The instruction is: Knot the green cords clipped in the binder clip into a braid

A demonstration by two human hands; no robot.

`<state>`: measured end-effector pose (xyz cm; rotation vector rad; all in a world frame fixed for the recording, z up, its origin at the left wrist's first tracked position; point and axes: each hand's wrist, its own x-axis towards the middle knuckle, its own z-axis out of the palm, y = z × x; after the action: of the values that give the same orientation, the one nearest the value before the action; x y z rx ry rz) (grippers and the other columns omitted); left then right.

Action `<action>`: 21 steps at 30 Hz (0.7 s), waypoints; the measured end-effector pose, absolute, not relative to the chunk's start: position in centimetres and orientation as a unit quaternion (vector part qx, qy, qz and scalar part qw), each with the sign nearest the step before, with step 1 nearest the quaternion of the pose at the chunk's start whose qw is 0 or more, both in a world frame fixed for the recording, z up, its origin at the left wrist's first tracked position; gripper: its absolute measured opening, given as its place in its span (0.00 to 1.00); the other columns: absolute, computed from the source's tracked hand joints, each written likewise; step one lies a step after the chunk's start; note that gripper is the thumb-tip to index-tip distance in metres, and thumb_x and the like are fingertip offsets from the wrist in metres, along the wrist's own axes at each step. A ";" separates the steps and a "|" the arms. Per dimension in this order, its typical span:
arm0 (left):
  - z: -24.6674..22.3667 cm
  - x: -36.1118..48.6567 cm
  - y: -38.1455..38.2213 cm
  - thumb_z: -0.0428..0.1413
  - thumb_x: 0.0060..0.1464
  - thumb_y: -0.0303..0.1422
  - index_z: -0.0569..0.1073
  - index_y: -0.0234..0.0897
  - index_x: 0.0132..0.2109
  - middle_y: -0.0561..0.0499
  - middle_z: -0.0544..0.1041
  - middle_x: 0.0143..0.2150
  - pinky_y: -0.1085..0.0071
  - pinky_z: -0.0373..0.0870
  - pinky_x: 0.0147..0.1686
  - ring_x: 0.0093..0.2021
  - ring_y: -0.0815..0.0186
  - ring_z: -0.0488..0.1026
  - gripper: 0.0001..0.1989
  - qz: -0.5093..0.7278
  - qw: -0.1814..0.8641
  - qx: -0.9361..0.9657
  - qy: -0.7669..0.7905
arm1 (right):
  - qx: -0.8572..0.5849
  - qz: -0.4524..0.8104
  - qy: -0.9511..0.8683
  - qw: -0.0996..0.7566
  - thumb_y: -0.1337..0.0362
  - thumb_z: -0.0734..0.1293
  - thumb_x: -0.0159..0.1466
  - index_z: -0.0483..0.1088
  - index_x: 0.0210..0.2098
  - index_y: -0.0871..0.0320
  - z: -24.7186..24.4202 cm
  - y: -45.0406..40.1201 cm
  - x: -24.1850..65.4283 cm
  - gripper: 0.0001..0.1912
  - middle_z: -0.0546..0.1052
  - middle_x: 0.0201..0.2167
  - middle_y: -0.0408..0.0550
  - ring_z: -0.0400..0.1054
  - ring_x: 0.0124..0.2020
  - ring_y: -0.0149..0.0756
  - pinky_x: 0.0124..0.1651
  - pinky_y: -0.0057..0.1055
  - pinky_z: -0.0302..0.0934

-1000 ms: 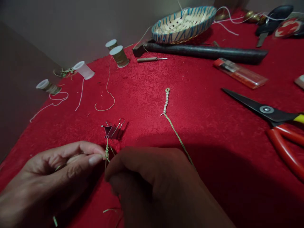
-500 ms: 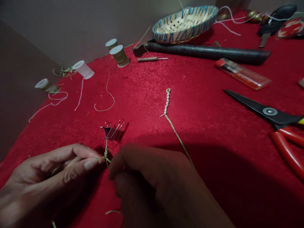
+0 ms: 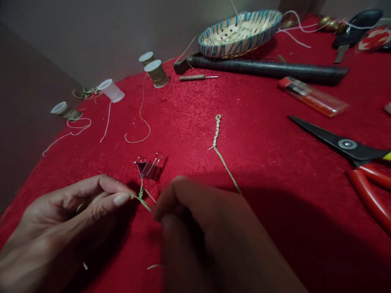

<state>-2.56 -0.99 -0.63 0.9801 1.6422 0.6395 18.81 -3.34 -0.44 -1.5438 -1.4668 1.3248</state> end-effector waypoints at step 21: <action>-0.7 -1.9 -1.1 0.61 0.58 0.27 0.87 0.49 0.34 0.55 0.85 0.26 0.76 0.73 0.23 0.21 0.66 0.78 0.12 0.258 0.327 0.675 0.609 | -0.564 0.399 -0.544 0.475 0.56 0.69 0.66 0.74 0.27 0.50 -4.8 -2.7 19.2 0.12 0.76 0.19 0.42 0.67 0.14 0.33 0.11 0.22 0.58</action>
<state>-1.90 -1.13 -0.65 1.7671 1.5963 0.6756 19.19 -2.72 -4.80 -1.3802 -1.3314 0.9763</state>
